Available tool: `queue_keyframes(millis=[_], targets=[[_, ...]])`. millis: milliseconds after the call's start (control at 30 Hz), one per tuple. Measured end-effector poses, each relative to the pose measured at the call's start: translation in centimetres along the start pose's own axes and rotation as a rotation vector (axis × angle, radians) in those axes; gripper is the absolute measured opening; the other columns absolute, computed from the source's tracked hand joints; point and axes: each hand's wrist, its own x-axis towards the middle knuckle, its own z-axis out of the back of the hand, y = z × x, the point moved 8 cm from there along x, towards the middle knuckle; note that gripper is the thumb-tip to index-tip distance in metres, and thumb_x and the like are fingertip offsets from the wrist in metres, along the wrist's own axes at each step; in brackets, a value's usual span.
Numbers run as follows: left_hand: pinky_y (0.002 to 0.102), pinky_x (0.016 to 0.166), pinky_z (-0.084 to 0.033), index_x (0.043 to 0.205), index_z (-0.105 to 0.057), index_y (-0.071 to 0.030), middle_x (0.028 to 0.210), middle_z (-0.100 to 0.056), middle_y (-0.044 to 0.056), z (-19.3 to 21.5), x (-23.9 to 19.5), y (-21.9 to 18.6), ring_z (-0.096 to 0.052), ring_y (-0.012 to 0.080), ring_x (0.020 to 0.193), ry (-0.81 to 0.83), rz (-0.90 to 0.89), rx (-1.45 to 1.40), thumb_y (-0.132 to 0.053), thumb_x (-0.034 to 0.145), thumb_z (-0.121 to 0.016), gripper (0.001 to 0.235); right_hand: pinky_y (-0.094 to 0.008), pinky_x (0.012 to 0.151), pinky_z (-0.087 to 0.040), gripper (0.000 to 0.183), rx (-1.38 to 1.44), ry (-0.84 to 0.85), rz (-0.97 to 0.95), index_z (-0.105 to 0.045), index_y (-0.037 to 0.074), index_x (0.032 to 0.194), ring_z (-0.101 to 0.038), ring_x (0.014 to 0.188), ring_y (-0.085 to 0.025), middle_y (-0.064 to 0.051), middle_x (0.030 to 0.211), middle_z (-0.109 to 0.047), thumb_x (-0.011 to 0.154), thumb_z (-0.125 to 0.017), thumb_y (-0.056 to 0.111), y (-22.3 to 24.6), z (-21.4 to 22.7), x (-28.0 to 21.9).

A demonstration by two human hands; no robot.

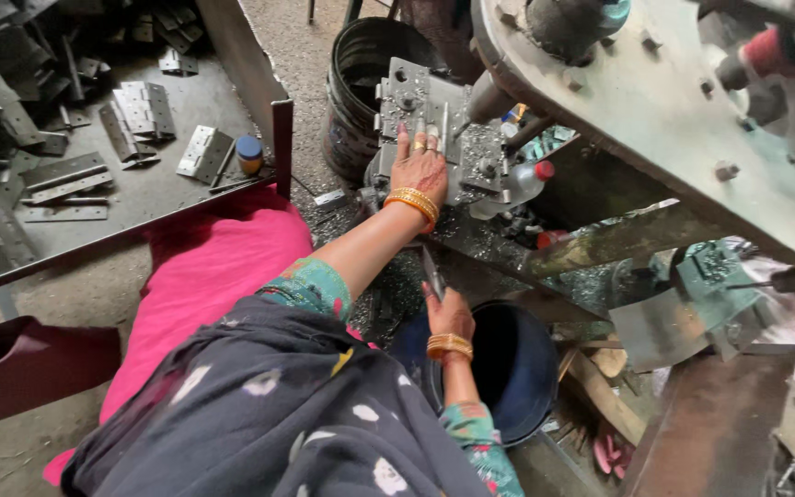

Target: The person repeatedly picks small metal pieces from a bin, places them into a drill press jig, and operates the machine to drill holes. After each cycle, the person removes the processed piece and returns it to the bin. The task is performed continuously throughout the clip.

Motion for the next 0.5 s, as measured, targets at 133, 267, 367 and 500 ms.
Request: queue_keyframes(millis=[133, 267, 367, 500], targets=[[0.056, 0.125, -0.004, 0.140, -0.061, -0.001, 0.160, -0.043, 0.016, -0.7, -1.1, -0.2, -0.029, 0.0325, 0.155, 0.134, 0.005, 0.044, -0.017, 0.104, -0.036, 0.047, -0.053, 0.074, -0.050, 0.059, -0.048, 0.113, 0.022, -0.072, 0.006, 0.092, -0.068, 0.086, -0.046, -0.025, 0.085, -0.070, 0.092, -0.058, 0.063, -0.8, -0.7, 0.1], [0.057, 0.119, -0.003, 0.141, -0.055, 0.000, 0.155, -0.043, 0.016, 0.3, -1.2, 0.9, -0.026, 0.0337, 0.150, 0.032, 0.027, 0.141, -0.019, 0.097, -0.036, 0.051, -0.053, 0.070, -0.049, 0.059, 0.038, 0.056, -0.038, -0.072, 0.003, 0.091, -0.067, 0.077, -0.047, -0.025, 0.080, -0.069, 0.090, -0.062, 0.062, -1.1, -2.4, -0.1], [0.056, 0.122, -0.003, 0.142, -0.057, 0.000, 0.158, -0.045, 0.017, -0.3, -0.6, 0.7, -0.027, 0.0333, 0.154, 0.063, 0.022, 0.049, -0.016, 0.102, -0.037, 0.048, -0.051, 0.065, -0.048, 0.060, 0.081, -0.025, 0.056, -0.070, 0.002, 0.092, -0.063, 0.073, -0.046, -0.024, 0.075, -0.067, 0.090, -0.064, 0.062, -1.1, -2.2, 0.1], [0.060, 0.120, -0.001, 0.140, -0.059, -0.006, 0.161, -0.041, 0.011, -0.7, 1.4, 0.6, -0.027, 0.0312, 0.149, 0.071, 0.002, -0.044, -0.019, 0.096, -0.037, 0.051, -0.049, 0.066, -0.050, 0.061, 0.029, 0.121, 0.008, -0.072, 0.003, 0.090, -0.067, 0.067, -0.038, -0.021, 0.072, -0.069, 0.088, -0.062, 0.064, -2.8, -2.7, 2.1]])
